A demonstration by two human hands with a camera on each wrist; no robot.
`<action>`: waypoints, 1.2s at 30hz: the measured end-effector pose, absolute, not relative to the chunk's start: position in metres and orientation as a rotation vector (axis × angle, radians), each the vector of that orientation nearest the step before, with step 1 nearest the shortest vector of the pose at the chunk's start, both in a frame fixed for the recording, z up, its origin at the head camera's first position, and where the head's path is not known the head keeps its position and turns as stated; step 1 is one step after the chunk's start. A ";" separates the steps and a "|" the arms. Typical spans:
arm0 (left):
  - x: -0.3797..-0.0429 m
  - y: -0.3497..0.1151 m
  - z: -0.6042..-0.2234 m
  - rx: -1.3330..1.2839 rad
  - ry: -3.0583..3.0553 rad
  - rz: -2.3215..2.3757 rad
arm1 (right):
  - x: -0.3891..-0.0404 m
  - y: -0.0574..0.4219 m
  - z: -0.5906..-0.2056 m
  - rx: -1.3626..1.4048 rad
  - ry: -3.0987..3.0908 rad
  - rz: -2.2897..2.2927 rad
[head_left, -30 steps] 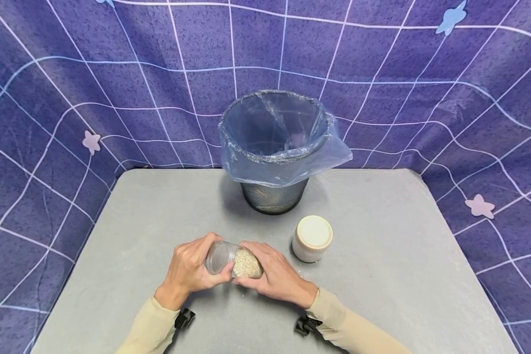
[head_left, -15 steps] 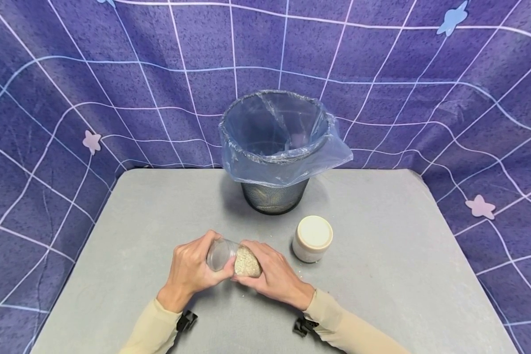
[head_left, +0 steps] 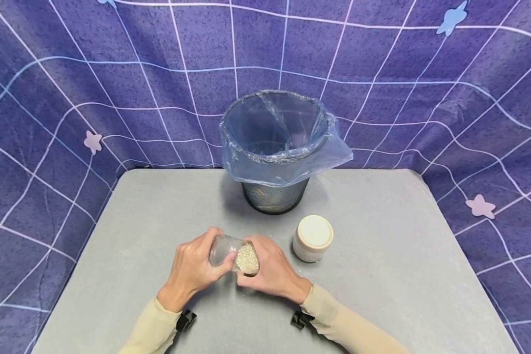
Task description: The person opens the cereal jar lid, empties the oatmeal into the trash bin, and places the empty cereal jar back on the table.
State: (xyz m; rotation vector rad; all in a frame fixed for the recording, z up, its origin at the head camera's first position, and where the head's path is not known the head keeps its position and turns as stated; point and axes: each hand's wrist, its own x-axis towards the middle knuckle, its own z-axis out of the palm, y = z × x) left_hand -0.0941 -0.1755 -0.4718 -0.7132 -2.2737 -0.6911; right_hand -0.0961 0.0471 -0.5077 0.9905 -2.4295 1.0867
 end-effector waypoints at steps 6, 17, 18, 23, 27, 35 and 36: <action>-0.099 -0.185 -0.470 -0.896 -2.253 -0.663 | -0.100 0.049 -0.505 1.001 -2.471 1.093; -0.108 -0.190 -0.467 -1.107 -2.097 -0.571 | -0.101 0.053 -0.491 1.136 -2.685 1.214; -0.109 -0.189 -0.467 -1.109 -2.095 -0.568 | -0.101 0.053 -0.490 1.144 -2.697 1.220; -0.110 -0.185 -0.467 -1.090 -2.091 -0.572 | -0.100 0.052 -0.491 1.138 -2.724 1.268; -0.109 -0.182 -0.467 -1.084 -2.084 -0.581 | -0.099 0.050 -0.493 1.100 -2.713 1.295; -0.107 -0.179 -0.468 -1.034 -2.022 -0.598 | -0.095 0.044 -0.497 1.087 -2.642 1.318; -0.106 -0.179 -0.468 -1.020 -2.016 -0.598 | -0.095 0.043 -0.498 1.087 -2.637 1.320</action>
